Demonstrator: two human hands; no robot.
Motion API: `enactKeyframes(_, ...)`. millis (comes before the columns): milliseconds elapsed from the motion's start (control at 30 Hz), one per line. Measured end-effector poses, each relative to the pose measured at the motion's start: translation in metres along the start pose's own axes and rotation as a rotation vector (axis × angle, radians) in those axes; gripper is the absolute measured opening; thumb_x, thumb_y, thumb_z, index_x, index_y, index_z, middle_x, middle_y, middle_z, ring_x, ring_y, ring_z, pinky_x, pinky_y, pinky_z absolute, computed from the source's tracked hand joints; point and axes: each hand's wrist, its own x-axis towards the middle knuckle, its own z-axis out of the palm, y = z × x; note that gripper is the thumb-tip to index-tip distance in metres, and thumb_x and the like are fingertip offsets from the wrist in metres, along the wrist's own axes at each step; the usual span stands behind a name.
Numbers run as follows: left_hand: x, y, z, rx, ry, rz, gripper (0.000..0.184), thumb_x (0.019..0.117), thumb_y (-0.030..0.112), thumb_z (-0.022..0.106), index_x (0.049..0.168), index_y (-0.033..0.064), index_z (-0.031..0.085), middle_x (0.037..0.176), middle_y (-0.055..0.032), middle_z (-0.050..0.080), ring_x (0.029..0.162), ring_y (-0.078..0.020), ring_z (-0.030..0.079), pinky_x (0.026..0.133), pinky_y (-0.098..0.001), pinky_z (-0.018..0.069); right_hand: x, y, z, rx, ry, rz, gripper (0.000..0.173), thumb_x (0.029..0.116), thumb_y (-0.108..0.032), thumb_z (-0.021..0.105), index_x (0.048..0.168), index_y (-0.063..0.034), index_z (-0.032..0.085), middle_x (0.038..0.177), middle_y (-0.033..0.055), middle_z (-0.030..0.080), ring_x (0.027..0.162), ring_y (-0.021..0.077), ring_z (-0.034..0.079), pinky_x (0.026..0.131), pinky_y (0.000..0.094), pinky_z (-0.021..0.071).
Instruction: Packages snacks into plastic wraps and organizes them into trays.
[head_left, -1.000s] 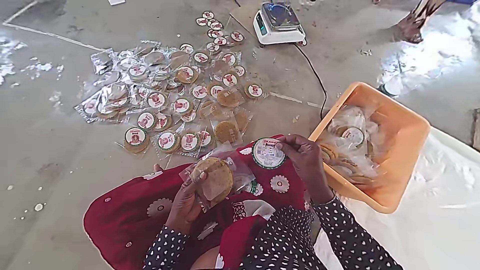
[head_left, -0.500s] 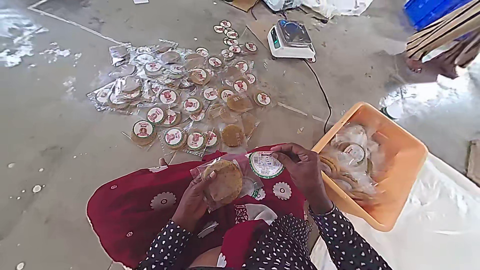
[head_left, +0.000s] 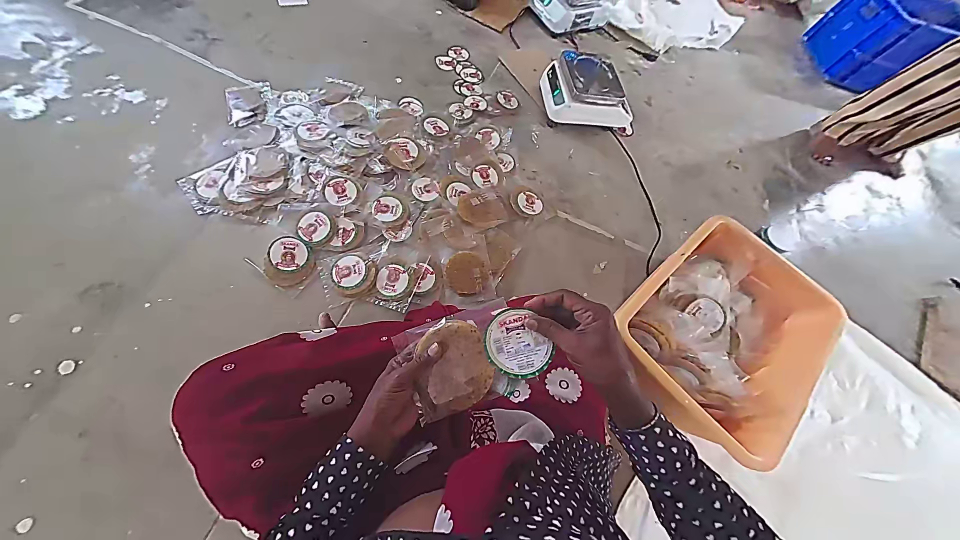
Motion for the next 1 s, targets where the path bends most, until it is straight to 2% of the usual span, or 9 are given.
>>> enactKeyframes(200, 0.003, -0.006, -0.004, -0.044, -0.073, 0.009, 0.034, 0.0984, 0.011, 0.061, 0.13, -0.0003, 0.06, 0.113, -0.0157, 0.072, 0.102, -0.0227, 0.072, 0.092, -0.0406, 0.06, -0.001, -0.008, 0.02, 0.01, -0.13, 0.087, 0.014, 0.1021, -0.011, 0.06, 0.111, -0.0032, 0.069, 0.094, 0.0031, 0.074, 0.077, 0.0092, 0.07, 0.071, 0.0253, 0.0606)
enactKeyframes(300, 0.005, -0.006, -0.009, -0.055, -0.076, 0.013, 0.036, 0.0989, 0.012, 0.061, 0.132, -0.0012, 0.058, 0.114, -0.0175, 0.071, 0.103, -0.0249, 0.072, 0.093, -0.0428, 0.0599, -0.004, -0.01, 0.018, 0.017, -0.101, 0.077, 0.027, 0.1084, -0.015, 0.048, 0.106, -0.0016, 0.071, 0.092, 0.0029, 0.074, 0.079, 0.0096, 0.072, 0.073, 0.0271, 0.0626)
enactKeyframes(433, 0.005, -0.008, -0.003, 0.068, -0.079, 0.025, 0.046, 0.0962, 0.02, 0.064, 0.137, 0.0017, 0.052, 0.117, -0.0141, 0.071, 0.106, -0.0229, 0.071, 0.093, -0.0422, 0.0599, -0.02, -0.01, 0.038, -0.052, -0.238, 0.026, 0.027, 0.1025, -0.023, 0.06, 0.1, -0.001, 0.075, 0.09, 0.0027, 0.074, 0.082, 0.005, 0.068, 0.078, 0.0278, 0.058)
enactKeyframes(500, 0.005, -0.014, 0.0, 0.118, -0.077, 0.017, 0.056, 0.0891, 0.029, 0.075, 0.136, 0.0047, 0.055, 0.115, -0.0116, 0.072, 0.104, -0.022, 0.071, 0.091, -0.0424, 0.061, -0.022, -0.012, 0.039, -0.169, -0.292, -0.054, 0.027, 0.1006, -0.024, 0.064, 0.103, 0.0001, 0.075, 0.092, 0.0091, 0.074, 0.086, 0.012, 0.07, 0.082, 0.0335, 0.0575)
enactKeyframes(567, 0.006, -0.018, -0.006, 0.13, -0.064, 0.008, 0.055, 0.0859, 0.032, 0.078, 0.13, 0.007, 0.059, 0.112, -0.0098, 0.073, 0.1, -0.0209, 0.072, 0.086, -0.0417, 0.0625, -0.018, -0.017, 0.03, -0.168, -0.311, -0.06, 0.025, 0.1041, -0.016, 0.058, 0.107, 0.0023, 0.074, 0.093, 0.0091, 0.076, 0.084, 0.0105, 0.072, 0.082, 0.0293, 0.0572)
enactKeyframes(700, 0.015, -0.013, -0.02, 0.032, -0.207, -0.083, 0.041, 0.0968, 0.034, 0.068, 0.129, 0.0096, 0.063, 0.117, -0.018, 0.071, 0.098, -0.0327, 0.074, 0.081, -0.0502, 0.0637, -0.018, -0.022, -0.026, -0.227, -0.064, -0.045, 0.019, 0.1022, -0.01, 0.059, 0.109, -0.0004, 0.074, 0.097, 0.006, 0.076, 0.085, 0.0094, 0.072, 0.081, 0.0311, 0.0613)
enactKeyframes(800, 0.018, -0.009, -0.022, 0.081, -0.154, -0.119, 0.033, 0.1045, 0.035, 0.054, 0.124, 0.0118, 0.066, 0.115, -0.015, 0.072, 0.099, -0.0309, 0.074, 0.082, -0.0489, 0.0634, -0.017, -0.02, -0.099, -0.514, 0.255, -0.159, 0.015, 0.1002, -0.012, 0.064, 0.104, -0.0047, 0.076, 0.097, 0.0048, 0.076, 0.086, 0.0114, 0.072, 0.08, 0.0358, 0.0605)
enactKeyframes(900, 0.021, -0.007, -0.016, 0.128, -0.089, -0.113, 0.037, 0.11, 0.03, 0.035, 0.122, 0.0111, 0.065, 0.111, -0.0121, 0.073, 0.097, -0.0275, 0.074, 0.082, -0.0468, 0.0634, -0.009, -0.006, -0.18, -0.841, 0.448, -0.08, 0.023, 0.1041, -0.017, 0.056, 0.109, -0.008, 0.077, 0.104, 0.0095, 0.076, 0.096, 0.023, 0.073, 0.088, 0.0517, 0.0566)
enactKeyframes(1000, 0.026, -0.009, -0.011, 0.126, -0.064, -0.11, 0.041, 0.1108, 0.027, 0.029, 0.121, 0.0084, 0.064, 0.109, -0.0131, 0.073, 0.094, -0.0277, 0.074, 0.081, -0.0464, 0.0637, -0.001, 0.03, -0.248, -1.075, 0.485, 0.106, 0.025, 0.1051, -0.017, 0.053, 0.111, -0.007, 0.075, 0.109, 0.0172, 0.074, 0.106, 0.038, 0.069, 0.094, 0.064, 0.0497)
